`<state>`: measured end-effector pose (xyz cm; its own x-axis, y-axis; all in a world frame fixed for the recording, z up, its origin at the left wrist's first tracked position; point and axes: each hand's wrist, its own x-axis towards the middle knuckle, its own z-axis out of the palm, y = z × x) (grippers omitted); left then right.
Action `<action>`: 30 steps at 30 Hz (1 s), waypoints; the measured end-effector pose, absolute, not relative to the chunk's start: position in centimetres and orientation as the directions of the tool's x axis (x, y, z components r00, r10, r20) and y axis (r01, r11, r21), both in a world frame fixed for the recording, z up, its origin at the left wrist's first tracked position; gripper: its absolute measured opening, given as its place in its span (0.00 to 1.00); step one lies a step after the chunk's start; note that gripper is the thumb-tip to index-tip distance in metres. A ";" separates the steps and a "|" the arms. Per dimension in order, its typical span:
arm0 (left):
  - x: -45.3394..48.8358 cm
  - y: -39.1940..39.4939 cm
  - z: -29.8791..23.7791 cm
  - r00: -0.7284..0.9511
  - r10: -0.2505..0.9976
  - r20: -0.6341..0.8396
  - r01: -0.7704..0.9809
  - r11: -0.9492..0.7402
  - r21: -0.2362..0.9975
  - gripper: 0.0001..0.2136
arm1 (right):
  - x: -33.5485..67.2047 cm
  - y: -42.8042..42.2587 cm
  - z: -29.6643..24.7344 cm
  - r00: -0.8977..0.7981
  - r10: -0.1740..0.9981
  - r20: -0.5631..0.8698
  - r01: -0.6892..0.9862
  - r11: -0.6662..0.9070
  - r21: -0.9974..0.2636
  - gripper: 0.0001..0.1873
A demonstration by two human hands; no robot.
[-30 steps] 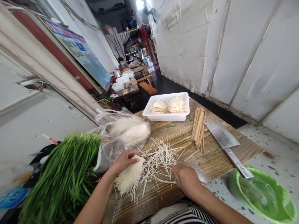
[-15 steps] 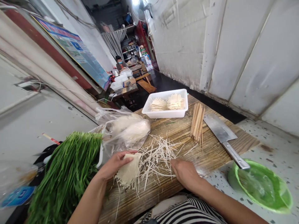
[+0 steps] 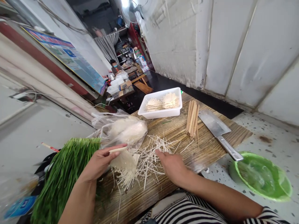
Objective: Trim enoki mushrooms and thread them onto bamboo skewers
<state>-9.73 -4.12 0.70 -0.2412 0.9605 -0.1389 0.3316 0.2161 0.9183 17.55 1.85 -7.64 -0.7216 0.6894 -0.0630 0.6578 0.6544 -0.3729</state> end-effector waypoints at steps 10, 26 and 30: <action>-8.5 -2.9 3.8 -0.483 0.871 0.087 0.271 0.054 0.961 0.18 | 17.4 3.7 -8.0 -0.664 0.744 -0.074 0.723 0.614 -0.315 0.25; -5.0 -0.8 2.6 -0.515 0.857 -0.027 -0.012 0.024 1.000 0.20 | 16.9 5.0 -4.7 -0.658 0.750 0.068 0.686 0.634 -0.358 0.22; -5.4 -1.2 2.2 -0.498 0.861 -0.103 -0.107 0.057 0.993 0.22 | 17.8 5.6 -3.9 -0.611 0.754 0.241 0.659 0.653 -0.372 0.23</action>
